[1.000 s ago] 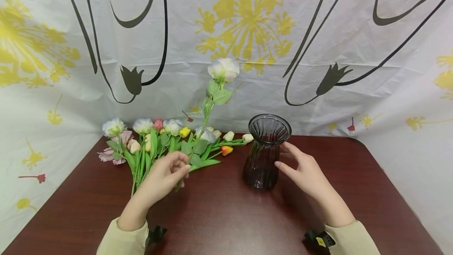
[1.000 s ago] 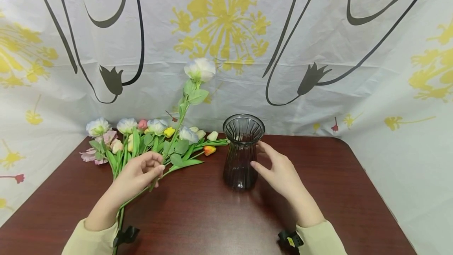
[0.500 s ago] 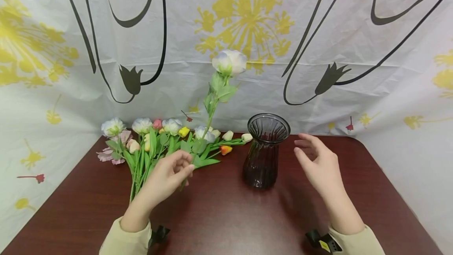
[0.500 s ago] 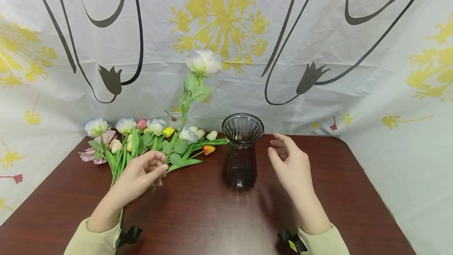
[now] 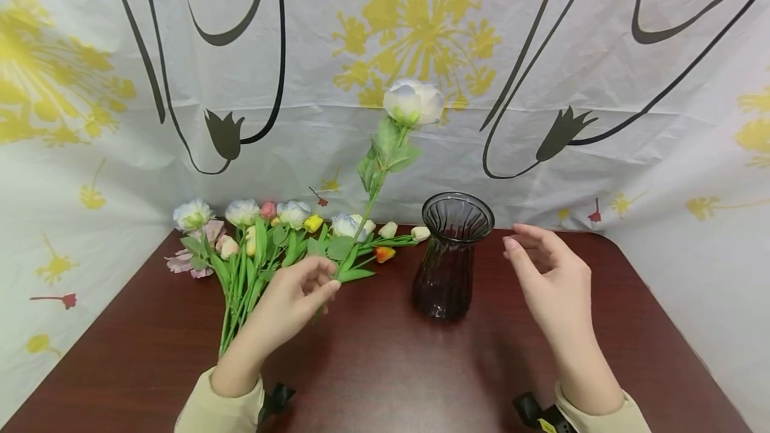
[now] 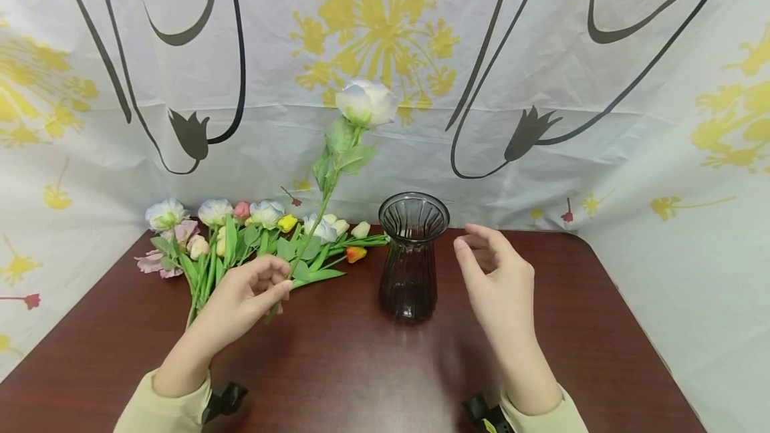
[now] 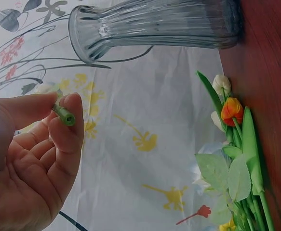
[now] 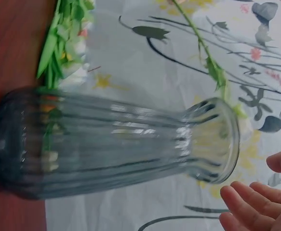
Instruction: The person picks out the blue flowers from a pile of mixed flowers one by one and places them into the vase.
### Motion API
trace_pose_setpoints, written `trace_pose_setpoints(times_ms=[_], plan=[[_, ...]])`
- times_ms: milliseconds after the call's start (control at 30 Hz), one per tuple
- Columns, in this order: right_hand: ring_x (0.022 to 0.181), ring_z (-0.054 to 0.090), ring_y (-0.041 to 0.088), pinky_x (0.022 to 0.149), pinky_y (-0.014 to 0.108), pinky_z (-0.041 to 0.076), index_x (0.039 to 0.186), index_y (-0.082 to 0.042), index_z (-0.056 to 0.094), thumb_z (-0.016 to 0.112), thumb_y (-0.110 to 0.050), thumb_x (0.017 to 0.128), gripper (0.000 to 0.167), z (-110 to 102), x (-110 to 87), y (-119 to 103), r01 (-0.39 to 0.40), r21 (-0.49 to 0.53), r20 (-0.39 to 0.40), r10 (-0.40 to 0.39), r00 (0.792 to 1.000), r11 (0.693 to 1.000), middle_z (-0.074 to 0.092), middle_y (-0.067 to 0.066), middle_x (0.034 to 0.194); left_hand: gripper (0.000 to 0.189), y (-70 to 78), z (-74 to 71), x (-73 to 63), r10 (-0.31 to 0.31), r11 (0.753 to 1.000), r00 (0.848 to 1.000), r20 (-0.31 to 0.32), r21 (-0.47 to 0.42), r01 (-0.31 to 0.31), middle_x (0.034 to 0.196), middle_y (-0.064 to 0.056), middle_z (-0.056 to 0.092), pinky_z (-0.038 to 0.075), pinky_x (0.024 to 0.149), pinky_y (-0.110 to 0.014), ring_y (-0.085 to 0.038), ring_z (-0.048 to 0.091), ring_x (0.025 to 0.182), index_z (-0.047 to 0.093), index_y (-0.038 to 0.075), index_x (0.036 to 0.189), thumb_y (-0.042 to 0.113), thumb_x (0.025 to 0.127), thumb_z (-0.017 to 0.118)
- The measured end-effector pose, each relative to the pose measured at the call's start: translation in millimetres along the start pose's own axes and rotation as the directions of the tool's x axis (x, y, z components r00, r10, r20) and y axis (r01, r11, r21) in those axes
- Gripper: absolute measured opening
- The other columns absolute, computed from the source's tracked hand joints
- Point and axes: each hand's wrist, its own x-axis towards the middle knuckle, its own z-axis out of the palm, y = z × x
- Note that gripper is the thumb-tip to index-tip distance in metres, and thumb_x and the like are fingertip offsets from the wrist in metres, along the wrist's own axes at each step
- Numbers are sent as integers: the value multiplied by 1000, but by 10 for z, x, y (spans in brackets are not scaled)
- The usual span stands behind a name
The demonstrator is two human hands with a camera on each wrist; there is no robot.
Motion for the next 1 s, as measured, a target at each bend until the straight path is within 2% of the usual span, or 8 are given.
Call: trace_pose_setpoints(times_ms=[200,367,667,867,1000], plan=[[74,67,8,64,14,47,108,-9,71,69,-7,88,20,38,-42,-144,14,95,-18,-12,1000,995,70,6,89,11,39,19,3,28,999,999,-24,22,-27,71,2,60,46,48,-29,-11,57,55,62,8,99,3,90,66],[75,67,11,64,16,48,108,-6,70,68,-6,89,19,98,-86,-249,18,149,22,-21,1000,989,70,7,88,10,82,36,3,29,999,999,-36,15,-28,70,0,60,45,48,-27,-10,57,56,63,6,99,4,89,66],[74,68,15,66,19,51,105,-1,69,69,-4,88,17,223,-111,-322,-7,203,70,-7,997,979,70,8,86,12,126,69,0,21,1000,997,-68,9,-20,67,5,58,43,46,-27,-10,53,51,64,8,98,5,88,68],[74,68,13,68,21,53,104,-1,70,70,-3,87,17,301,-132,-357,-23,239,115,-4,993,971,71,8,87,13,139,97,-3,42,999,996,-83,-11,-43,67,5,58,44,45,-27,-10,51,51,64,7,98,3,87,69],[75,69,17,68,21,52,103,-2,70,70,-3,86,16,356,-157,-373,-36,269,144,-3,990,962,71,9,88,13,140,116,-7,55,998,995,-87,-16,-57,67,5,58,44,46,-27,-10,52,51,64,7,98,3,87,69]])
